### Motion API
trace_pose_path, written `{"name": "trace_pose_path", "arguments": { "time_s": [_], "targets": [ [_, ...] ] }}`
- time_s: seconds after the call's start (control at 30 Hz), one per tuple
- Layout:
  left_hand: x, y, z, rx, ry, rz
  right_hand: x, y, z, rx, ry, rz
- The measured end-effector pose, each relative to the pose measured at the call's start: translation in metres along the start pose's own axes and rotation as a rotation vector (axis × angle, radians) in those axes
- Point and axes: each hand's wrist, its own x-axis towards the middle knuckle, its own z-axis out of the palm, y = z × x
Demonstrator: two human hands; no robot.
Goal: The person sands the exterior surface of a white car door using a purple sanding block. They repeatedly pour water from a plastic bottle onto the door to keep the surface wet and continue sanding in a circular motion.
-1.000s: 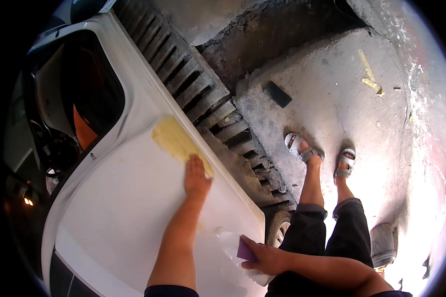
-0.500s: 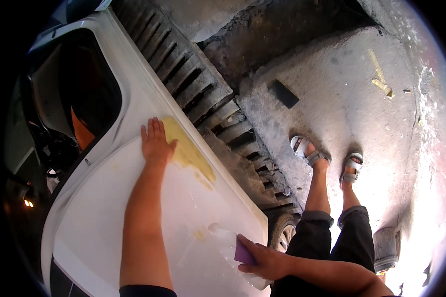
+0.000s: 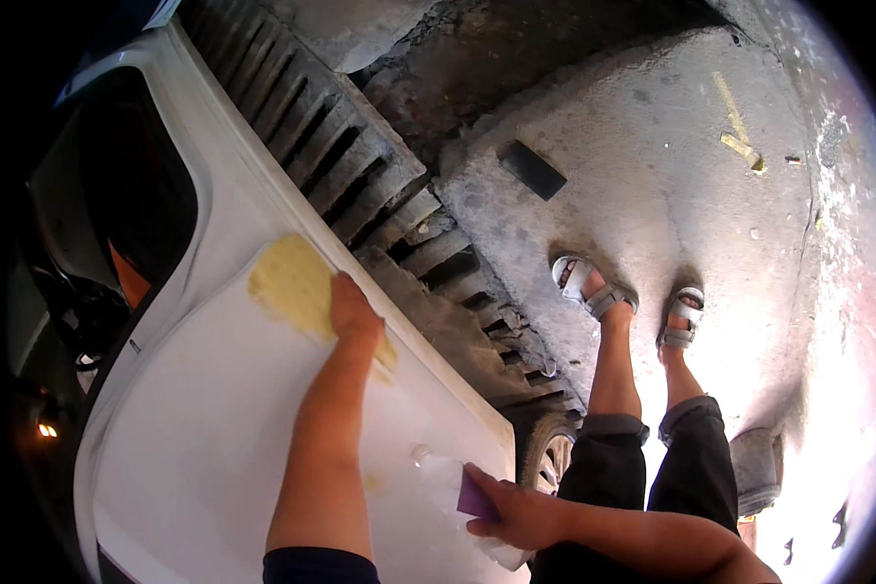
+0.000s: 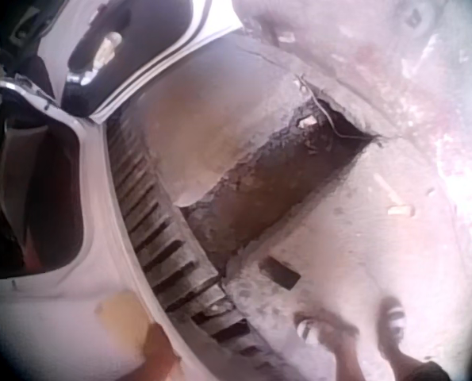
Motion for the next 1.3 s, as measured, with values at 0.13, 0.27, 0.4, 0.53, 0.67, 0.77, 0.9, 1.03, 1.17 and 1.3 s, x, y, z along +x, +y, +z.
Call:
{"name": "trace_pose_path", "arguments": {
  "time_s": [0.13,0.27,0.4,0.53,0.67,0.77,0.9,1.03,1.17,1.3],
  "targets": [
    [-0.049,0.074,0.015,-0.031,-0.02,0.15,-0.014,0.03,0.003,-0.033,0.018,0.04],
    [-0.11,0.148,0.041,-0.115,-0.002,0.302,-0.042,0.027,-0.004,-0.086,0.081,0.088],
    [-0.17,0.221,0.071,-0.473,0.004,0.497,-0.065,0.022,-0.011,-0.089,0.164,0.077],
    [-0.189,0.227,0.071,-1.434,-0.303,0.662,-0.073,-0.016,-0.028,-0.294,0.206,0.032],
    [-0.174,0.175,0.031,-2.808,-0.115,0.155,-0.079,-0.049,-0.047,-0.57,0.296,-0.038],
    [-0.224,0.037,-0.049,-3.561,-0.105,0.369,-0.081,-0.089,-0.05,-0.723,0.279,-0.073],
    [-0.209,0.008,-0.054,-3.59,0.296,0.549,-0.072,-0.113,-0.052,-0.948,0.273,-0.219],
    [-0.208,-0.011,-0.071,-3.588,0.441,0.239,-0.067,-0.113,-0.092,-0.9,0.317,-0.231],
    [-0.227,-0.027,-0.09,-3.319,0.73,0.004,-0.052,-0.055,-0.186,-0.271,0.641,-0.22],
    [-0.22,0.001,-0.119,-2.576,0.887,-0.036,-0.035,-0.097,-0.214,0.532,0.688,-0.194]
  ]
}}
